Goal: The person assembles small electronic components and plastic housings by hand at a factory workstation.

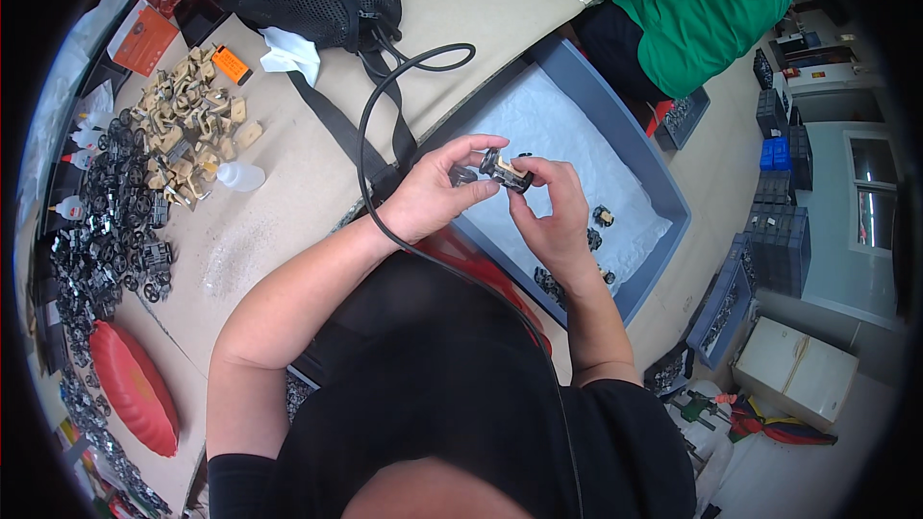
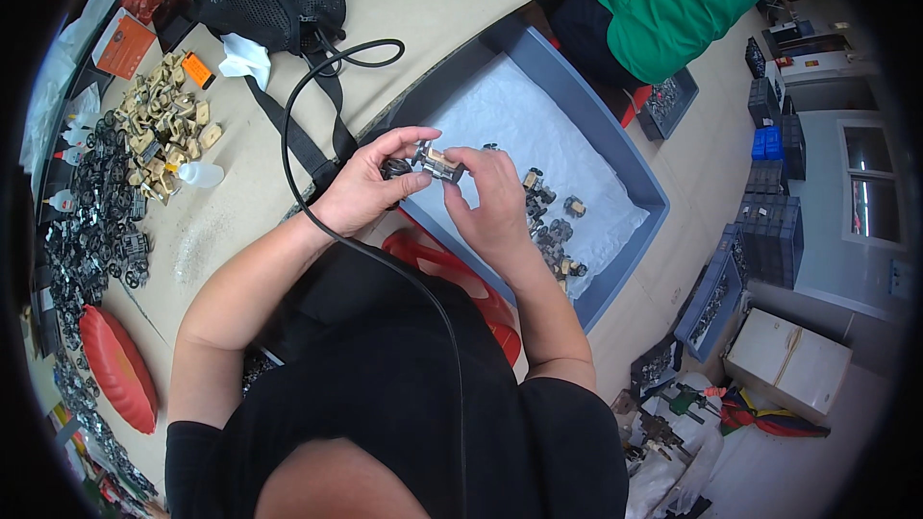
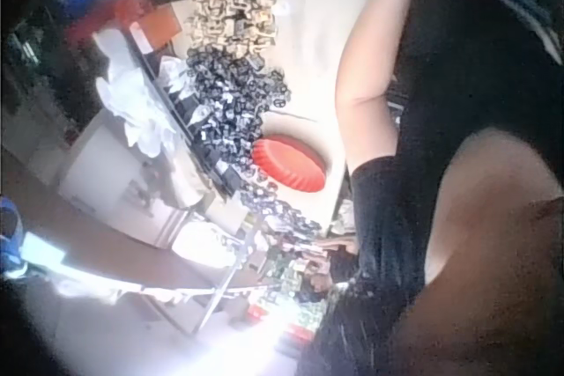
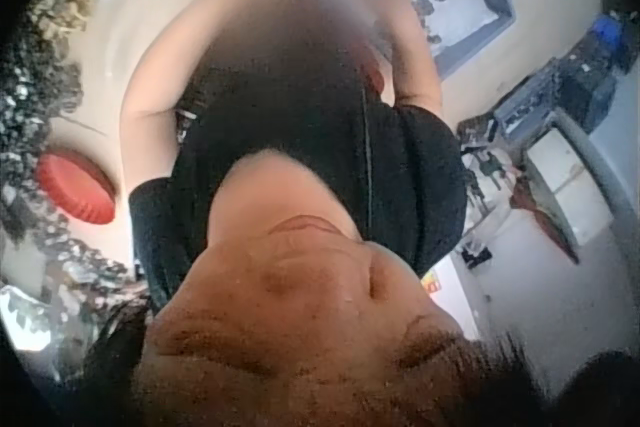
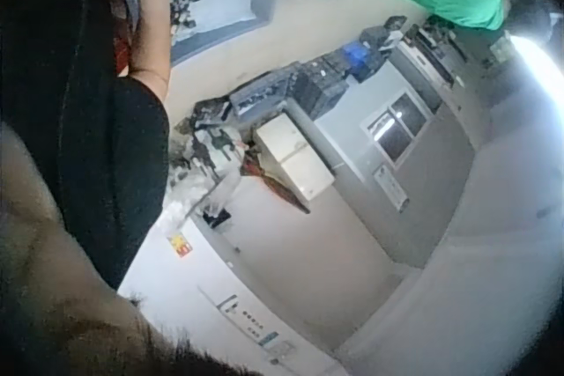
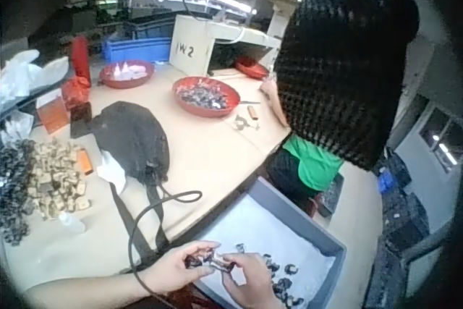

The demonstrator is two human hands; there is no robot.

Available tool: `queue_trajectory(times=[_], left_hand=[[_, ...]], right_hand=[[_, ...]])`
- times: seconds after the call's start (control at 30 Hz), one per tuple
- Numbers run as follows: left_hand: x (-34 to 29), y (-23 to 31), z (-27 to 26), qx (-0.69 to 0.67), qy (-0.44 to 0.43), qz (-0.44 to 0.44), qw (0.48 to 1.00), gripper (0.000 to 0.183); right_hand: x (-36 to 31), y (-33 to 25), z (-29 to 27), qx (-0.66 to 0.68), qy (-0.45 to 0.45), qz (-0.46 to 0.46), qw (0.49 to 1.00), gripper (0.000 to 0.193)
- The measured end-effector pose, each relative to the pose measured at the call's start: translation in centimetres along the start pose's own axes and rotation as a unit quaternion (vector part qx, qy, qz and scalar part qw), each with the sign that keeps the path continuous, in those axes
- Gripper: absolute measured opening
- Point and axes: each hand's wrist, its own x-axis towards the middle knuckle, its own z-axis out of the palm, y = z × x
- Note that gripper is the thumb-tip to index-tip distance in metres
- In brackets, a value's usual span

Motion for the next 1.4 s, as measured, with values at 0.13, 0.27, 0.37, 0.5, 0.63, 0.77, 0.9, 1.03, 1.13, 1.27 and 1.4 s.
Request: queue_trajectory(times=[0.13, 0.27, 0.37, 0.5, 0.63, 0.77, 0.9, 1.03, 1.13, 1.27, 1.4], left_hand=[[0.0, 0.2, 0.1, 0.002, 0.000, -0.009, 1.000, 0.043], [-0.1, 0.4, 0.2, -0.014, 0.003, -0.024, 1.000, 0.042], [-0.2, 0.7, 0.2, -0.025, 0.007, -0.039, 0.999, 0.042], [-0.1, 0.7, 0.3, -0.034, 0.009, -0.048, 0.998, 0.042], [-0.2, 0.6, 0.2, -0.036, 0.013, -0.052, 0.998, 0.042], [-0.2, 0.5, 0.2, -0.028, 0.020, -0.037, 0.999, 0.042], [-0.2, 0.8, 0.1, -0.083, 0.061, -0.081, 0.991, 0.040], [-0.1, 1.5, -0.1, -0.096, 0.073, -0.085, 0.989, 0.037], [0.1, 1.4, -0.5, -0.106, 0.072, -0.073, 0.989, 0.034], [0.0, 1.1, -0.8, -0.172, 0.070, -0.071, 0.980, 0.030], [0.2, 1.1, -0.5, -0.181, 0.070, -0.074, 0.978, 0.028]], right_hand=[[-0.1, -0.1, -0.2, -0.006, -0.006, 0.003, 1.000, 0.038], [0.0, -0.2, -0.2, -0.007, -0.005, -0.003, 1.000, 0.039], [0.2, -0.3, -0.2, -0.009, -0.005, -0.009, 1.000, 0.039], [0.2, -0.2, -0.2, -0.012, -0.008, -0.013, 1.000, 0.039], [0.2, -0.3, -0.2, -0.009, -0.013, -0.007, 1.000, 0.040], [0.2, 0.2, 0.1, 0.042, -0.007, 0.013, 0.999, 0.035], [-0.9, 3.0, 0.7, 0.137, 0.022, 0.207, 0.968, 0.032], [-2.2, 7.9, 0.4, -0.147, -0.115, 0.260, 0.947, 0.030], [-4.3, 11.1, 2.2, -0.347, -0.301, 0.288, 0.840, 0.027], [-4.0, 10.9, 8.1, -0.104, -0.257, 0.274, 0.921, 0.026], [-4.4, 12.6, 16.3, -0.028, -0.268, 0.247, 0.931, 0.026]])
